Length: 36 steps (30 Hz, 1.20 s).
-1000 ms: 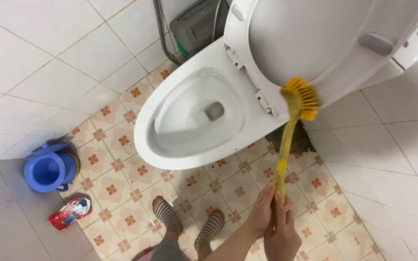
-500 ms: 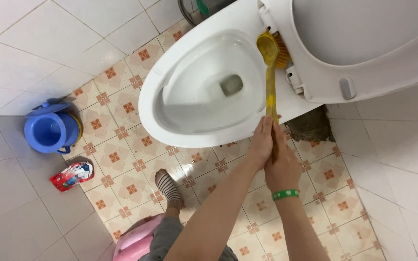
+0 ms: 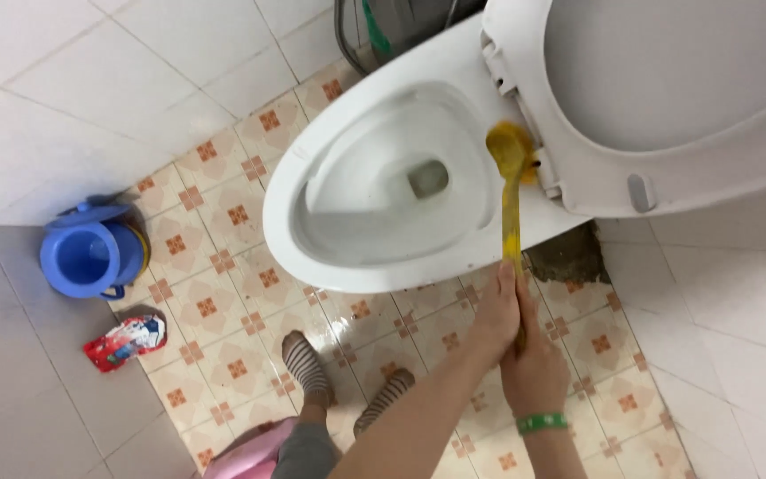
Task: Cleaning the toilet and bathroom floor with a brush.
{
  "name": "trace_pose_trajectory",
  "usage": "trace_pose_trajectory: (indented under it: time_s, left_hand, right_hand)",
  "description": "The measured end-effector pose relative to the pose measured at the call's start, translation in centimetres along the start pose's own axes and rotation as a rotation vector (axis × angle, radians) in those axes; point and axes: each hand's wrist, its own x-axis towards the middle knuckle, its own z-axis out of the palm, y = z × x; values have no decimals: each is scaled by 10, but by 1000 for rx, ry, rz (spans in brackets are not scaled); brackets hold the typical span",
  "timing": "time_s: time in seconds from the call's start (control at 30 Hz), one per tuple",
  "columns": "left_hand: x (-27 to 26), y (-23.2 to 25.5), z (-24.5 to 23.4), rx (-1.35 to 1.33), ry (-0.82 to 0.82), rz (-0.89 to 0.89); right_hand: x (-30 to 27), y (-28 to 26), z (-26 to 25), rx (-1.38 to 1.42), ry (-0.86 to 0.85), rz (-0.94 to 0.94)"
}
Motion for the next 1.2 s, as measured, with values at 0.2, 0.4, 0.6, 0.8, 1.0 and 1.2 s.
trace_pose_trajectory:
  time_s: [0.2, 0.4, 0.6, 0.8, 1.0, 1.2]
  left_hand:
    - [64, -15, -27, -55, 42, 146]
    - [68, 46, -73, -133, 140, 140]
    - [87, 71, -116, 112, 144, 142]
    - [-28, 15, -185, -280, 374, 36]
    - [-31, 20, -184, -444, 591, -249]
    - [-64, 25, -200, -569, 510, -135]
  right_hand:
    - [39, -35, 5, 60, -36, -77]
    - [72, -103, -17, 87, -119, -150]
    - [78, -158, -20, 335, 6, -146]
    - [-25, -170, 41, 429, -395, -185]
    - [-12, -160, 57, 131, -433, -378]
    - [-39, -171, 76, 264, -328, -366]
